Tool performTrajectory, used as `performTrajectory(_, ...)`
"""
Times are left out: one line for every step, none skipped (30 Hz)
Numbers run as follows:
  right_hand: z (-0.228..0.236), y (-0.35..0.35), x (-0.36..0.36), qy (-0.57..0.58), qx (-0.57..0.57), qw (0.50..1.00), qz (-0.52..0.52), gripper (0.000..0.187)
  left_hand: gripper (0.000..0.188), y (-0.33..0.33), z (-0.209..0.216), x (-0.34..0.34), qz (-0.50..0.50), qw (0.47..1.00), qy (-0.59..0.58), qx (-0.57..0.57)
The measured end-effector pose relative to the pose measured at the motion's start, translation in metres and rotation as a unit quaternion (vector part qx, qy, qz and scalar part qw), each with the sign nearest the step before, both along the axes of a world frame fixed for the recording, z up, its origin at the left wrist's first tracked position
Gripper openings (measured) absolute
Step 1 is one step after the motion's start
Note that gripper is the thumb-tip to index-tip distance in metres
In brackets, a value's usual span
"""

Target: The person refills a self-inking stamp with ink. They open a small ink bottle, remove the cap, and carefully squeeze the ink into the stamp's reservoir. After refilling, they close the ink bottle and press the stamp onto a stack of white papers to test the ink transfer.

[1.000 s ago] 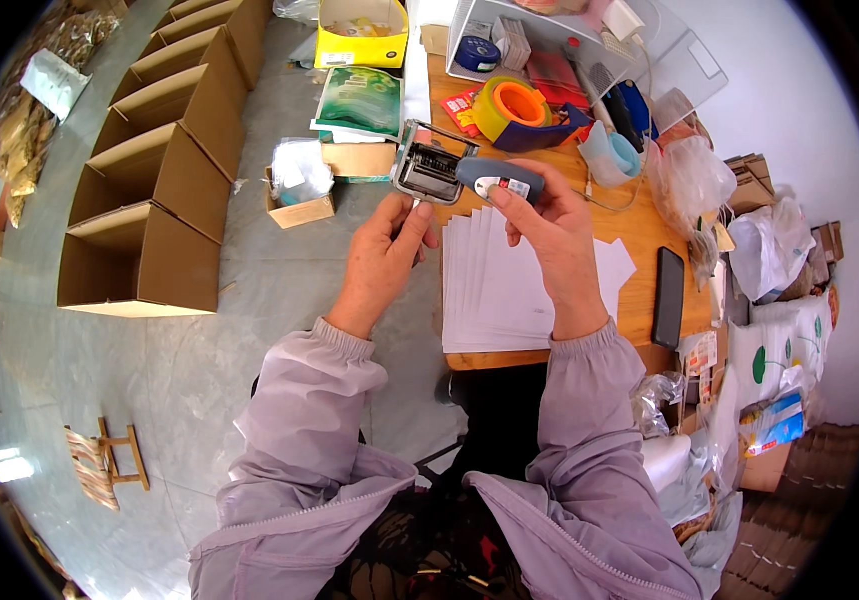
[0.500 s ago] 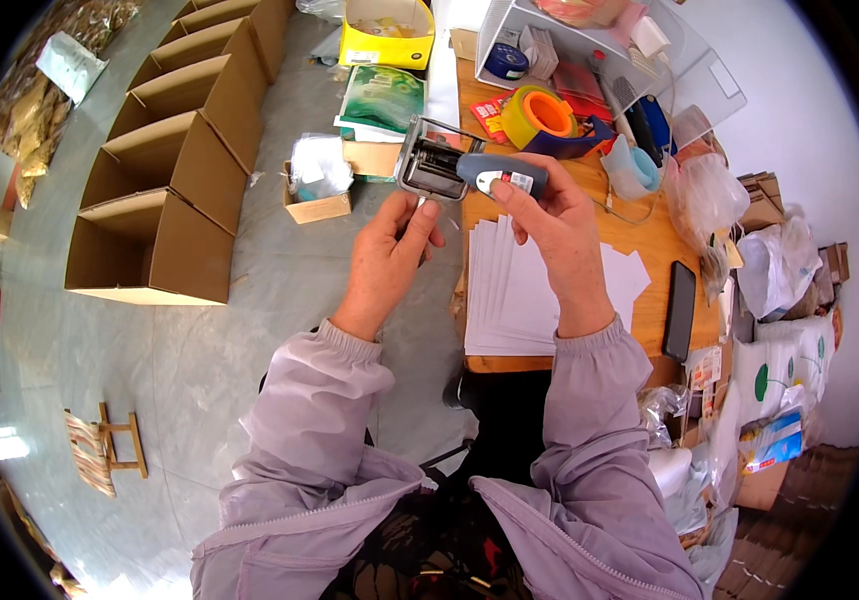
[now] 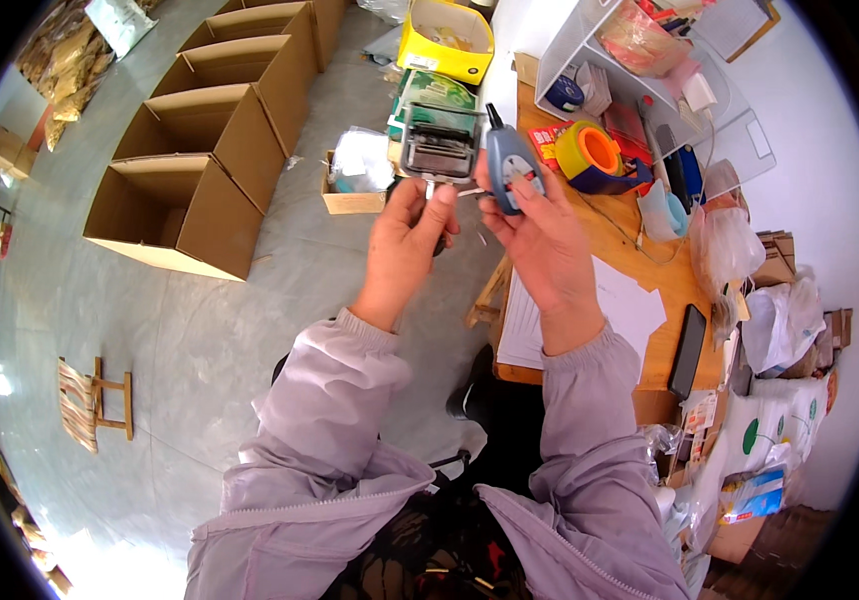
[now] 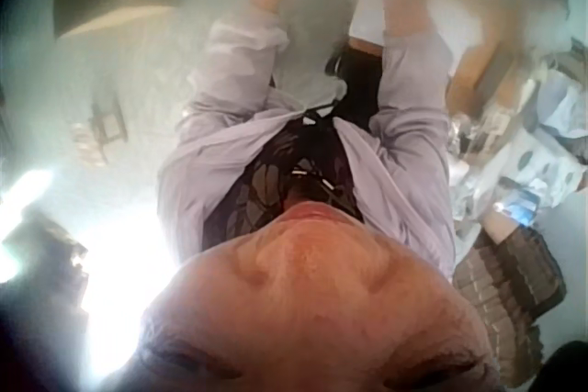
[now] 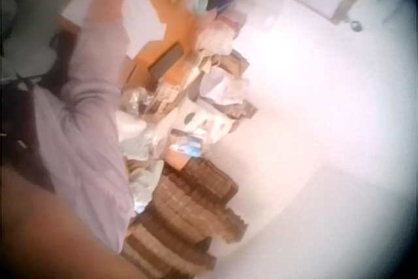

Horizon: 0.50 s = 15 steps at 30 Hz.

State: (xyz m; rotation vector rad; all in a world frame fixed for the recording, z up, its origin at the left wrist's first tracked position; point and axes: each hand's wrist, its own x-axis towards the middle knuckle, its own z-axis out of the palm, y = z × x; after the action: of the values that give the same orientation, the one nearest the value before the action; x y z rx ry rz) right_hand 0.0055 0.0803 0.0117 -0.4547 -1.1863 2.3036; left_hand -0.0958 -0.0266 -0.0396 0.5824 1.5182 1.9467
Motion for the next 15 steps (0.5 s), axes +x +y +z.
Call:
performTrajectory(0.0,-0.003,-0.009,0.007,-0.004,0.999,0.033,0.039,0.031,-0.007,0.003,-0.005,0.02,1.0,0.015,-0.014)
performTrajectory(0.001,-0.008,-0.017,0.007,-0.012,0.999,0.043,0.038,0.032,-0.014,0.003,-0.01,0.035,0.999,0.031,-0.003)
performTrajectory(0.001,-0.014,-0.026,0.008,-0.022,0.998,0.053,0.038,0.032,-0.021,0.001,-0.016,0.051,0.997,0.049,0.005)
performTrajectory(0.001,-0.019,-0.034,0.008,-0.032,0.997,0.064,0.037,0.032,-0.028,0.0,-0.021,0.068,0.995,0.067,0.014)
performTrajectory(0.004,-0.025,-0.039,0.007,-0.029,0.997,0.072,0.038,0.032,-0.034,-0.002,-0.026,0.077,0.994,0.082,0.019)
performTrajectory(0.003,-0.029,-0.046,0.013,-0.024,0.996,0.086,0.038,0.032,-0.043,-0.004,-0.031,0.092,0.992,0.089,0.011)
performTrajectory(0.003,-0.032,-0.05,0.018,-0.017,0.995,0.099,0.039,0.032,-0.051,-0.005,-0.035,0.107,0.99,0.094,0.006)
performTrajectory(0.003,-0.037,-0.055,0.023,-0.011,0.993,0.113,0.039,0.032,-0.059,-0.005,-0.038,0.122,0.988,0.099,0.0)
performTrajectory(0.006,-0.043,-0.058,0.021,-0.009,0.995,0.1,0.038,0.031,-0.065,-0.004,-0.04,0.135,0.986,0.099,-0.001)
performTrajectory(0.007,-0.046,-0.061,0.02,0.001,0.994,0.11,0.037,0.031,-0.072,-0.003,-0.041,0.148,0.984,0.1,-0.003)
performTrajectory(0.008,-0.048,-0.062,0.02,0.012,0.993,0.119,0.036,0.031,-0.078,-0.002,-0.041,0.161,0.982,0.1,-0.006)
performTrajectory(0.009,-0.051,-0.064,0.022,0.023,0.991,0.129,0.034,0.031,-0.085,-0.001,-0.038,0.177,0.98,0.093,-0.006)
performTrajectory(0.011,-0.056,-0.065,0.016,0.038,0.992,0.122,0.033,0.031,-0.091,0.0,-0.034,0.193,0.977,0.085,-0.006)
performTrajectory(0.015,-0.059,-0.068,0.012,0.058,0.99,0.126,0.033,0.031,-0.096,0.002,-0.031,0.207,0.975,0.078,-0.006)
performTrajectory(0.016,-0.063,-0.067,0.006,0.078,0.989,0.127,0.034,0.03,-0.103,0.0,-0.027,0.217,0.973,0.076,0.0)
